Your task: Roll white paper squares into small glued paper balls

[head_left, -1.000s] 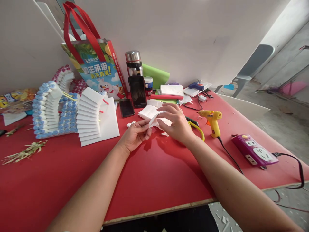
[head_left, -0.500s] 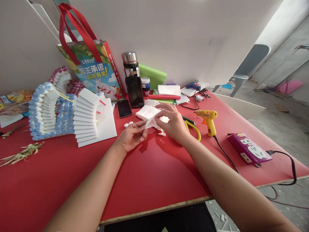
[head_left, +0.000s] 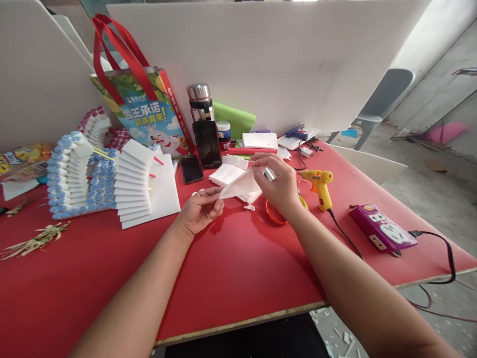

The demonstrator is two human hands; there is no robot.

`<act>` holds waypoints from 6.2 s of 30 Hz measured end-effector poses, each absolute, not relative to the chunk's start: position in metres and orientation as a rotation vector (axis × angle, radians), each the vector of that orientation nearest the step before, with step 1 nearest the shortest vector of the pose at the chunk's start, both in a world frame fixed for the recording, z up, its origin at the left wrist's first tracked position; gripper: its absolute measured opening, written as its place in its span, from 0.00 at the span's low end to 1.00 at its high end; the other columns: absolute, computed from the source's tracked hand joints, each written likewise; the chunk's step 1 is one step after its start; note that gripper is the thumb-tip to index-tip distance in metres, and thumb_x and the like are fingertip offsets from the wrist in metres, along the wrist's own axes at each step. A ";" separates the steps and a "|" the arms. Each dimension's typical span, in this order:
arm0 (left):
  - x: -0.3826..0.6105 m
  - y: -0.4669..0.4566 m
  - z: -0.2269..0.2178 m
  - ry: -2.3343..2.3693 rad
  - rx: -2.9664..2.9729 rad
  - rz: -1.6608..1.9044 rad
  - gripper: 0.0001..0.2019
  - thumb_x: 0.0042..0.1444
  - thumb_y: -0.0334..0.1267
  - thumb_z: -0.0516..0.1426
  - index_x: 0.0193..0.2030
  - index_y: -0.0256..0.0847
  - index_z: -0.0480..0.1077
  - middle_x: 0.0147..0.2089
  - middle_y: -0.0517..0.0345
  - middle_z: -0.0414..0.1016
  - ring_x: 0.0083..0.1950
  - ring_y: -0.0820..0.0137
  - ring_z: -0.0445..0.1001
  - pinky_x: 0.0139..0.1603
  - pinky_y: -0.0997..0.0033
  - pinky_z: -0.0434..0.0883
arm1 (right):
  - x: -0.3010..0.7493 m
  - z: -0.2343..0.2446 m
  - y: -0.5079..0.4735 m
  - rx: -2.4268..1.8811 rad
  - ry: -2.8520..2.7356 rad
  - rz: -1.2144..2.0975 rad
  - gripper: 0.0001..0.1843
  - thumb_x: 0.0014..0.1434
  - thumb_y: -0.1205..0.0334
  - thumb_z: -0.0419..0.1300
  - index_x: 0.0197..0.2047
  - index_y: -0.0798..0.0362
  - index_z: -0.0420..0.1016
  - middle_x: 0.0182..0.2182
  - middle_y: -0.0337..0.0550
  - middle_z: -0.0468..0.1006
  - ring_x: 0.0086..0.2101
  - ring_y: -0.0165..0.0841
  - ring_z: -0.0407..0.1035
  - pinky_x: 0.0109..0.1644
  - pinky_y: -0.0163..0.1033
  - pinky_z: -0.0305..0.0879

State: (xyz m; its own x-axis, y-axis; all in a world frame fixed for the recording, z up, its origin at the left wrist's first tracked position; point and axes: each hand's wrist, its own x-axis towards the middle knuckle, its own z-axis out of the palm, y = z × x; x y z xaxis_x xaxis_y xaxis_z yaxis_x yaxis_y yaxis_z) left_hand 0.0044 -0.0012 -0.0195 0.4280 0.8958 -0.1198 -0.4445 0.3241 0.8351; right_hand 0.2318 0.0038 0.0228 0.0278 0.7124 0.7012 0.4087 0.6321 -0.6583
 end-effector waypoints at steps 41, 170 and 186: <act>0.031 -0.016 -0.008 1.070 1.837 1.096 0.06 0.60 0.40 0.62 0.39 0.41 0.80 0.34 0.54 0.79 0.34 0.68 0.74 0.40 0.70 0.70 | 0.232 0.019 0.006 -1.137 -1.506 2.020 0.18 0.56 0.47 0.66 0.31 0.54 0.73 0.19 0.33 0.60 0.18 0.21 0.45 0.20 0.31 0.40; 0.043 -0.026 -0.002 1.267 1.751 1.011 0.18 0.68 0.47 0.49 0.40 0.38 0.75 0.20 0.63 0.64 0.22 0.73 0.63 0.28 0.73 0.62 | 0.202 -0.013 0.004 -1.035 -1.520 1.247 0.05 0.55 0.62 0.59 0.29 0.52 0.69 0.24 0.39 0.78 0.23 0.32 0.74 0.28 0.37 0.73; 0.032 -0.017 -0.021 1.625 2.995 0.640 0.19 0.68 0.31 0.46 0.62 0.30 0.67 0.37 0.48 0.76 0.31 0.64 0.75 0.27 0.67 0.64 | 0.202 0.004 -0.006 -1.199 -1.523 1.317 0.11 0.58 0.61 0.59 0.24 0.54 0.72 0.23 0.44 0.80 0.20 0.33 0.73 0.24 0.35 0.66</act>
